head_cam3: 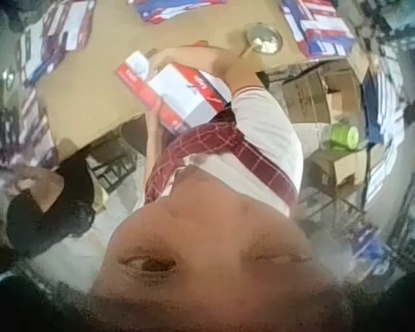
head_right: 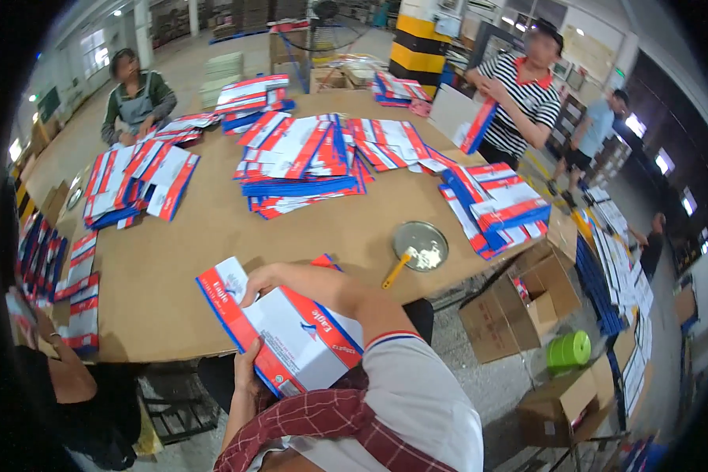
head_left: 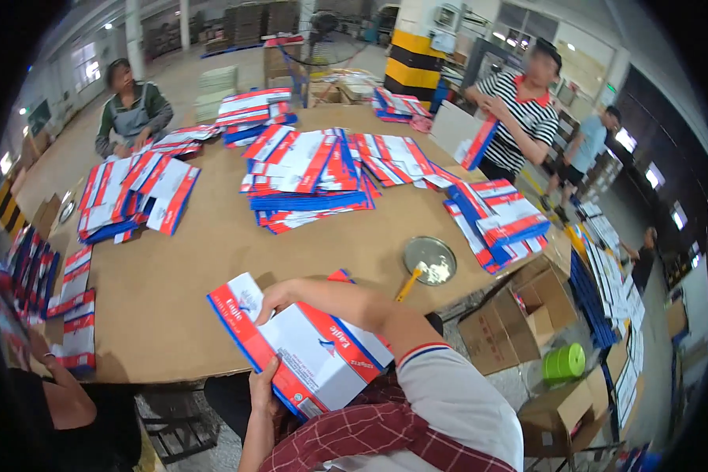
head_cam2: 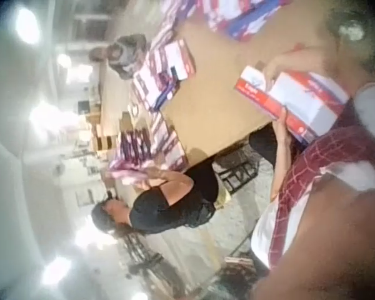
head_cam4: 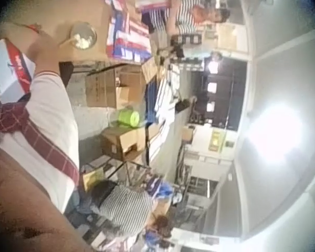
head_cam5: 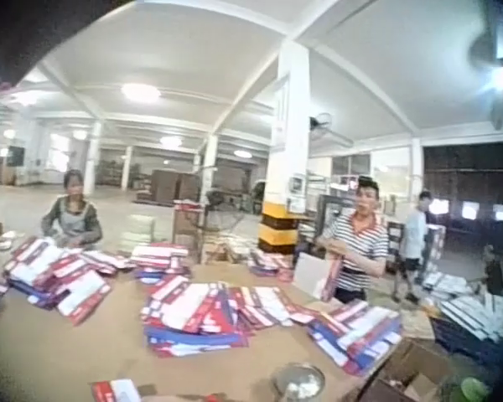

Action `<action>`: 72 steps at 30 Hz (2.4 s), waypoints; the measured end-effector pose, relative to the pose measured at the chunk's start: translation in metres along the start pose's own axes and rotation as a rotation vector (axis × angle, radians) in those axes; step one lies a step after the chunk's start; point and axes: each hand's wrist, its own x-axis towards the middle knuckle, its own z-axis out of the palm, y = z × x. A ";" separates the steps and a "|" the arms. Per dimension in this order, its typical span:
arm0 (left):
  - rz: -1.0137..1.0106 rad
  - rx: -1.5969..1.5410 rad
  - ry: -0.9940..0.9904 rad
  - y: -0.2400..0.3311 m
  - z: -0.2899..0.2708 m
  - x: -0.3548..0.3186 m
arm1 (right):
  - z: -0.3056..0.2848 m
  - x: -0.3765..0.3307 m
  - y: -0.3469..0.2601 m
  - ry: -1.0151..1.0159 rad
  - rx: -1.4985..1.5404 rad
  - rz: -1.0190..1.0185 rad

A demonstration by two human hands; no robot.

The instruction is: Applying glue to the edges and flaps of paper envelopes or boxes using a brush at a factory table.

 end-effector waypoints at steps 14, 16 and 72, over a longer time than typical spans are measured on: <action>-0.113 0.039 -0.002 -0.051 -0.046 -0.024 | -0.007 0.039 0.047 0.002 0.004 0.192; -0.087 0.043 -0.023 -0.044 -0.046 -0.019 | -0.011 0.041 0.048 0.116 -0.096 0.074; -0.074 0.343 -0.030 0.011 0.011 0.021 | 0.038 -0.218 0.160 0.667 0.703 -0.598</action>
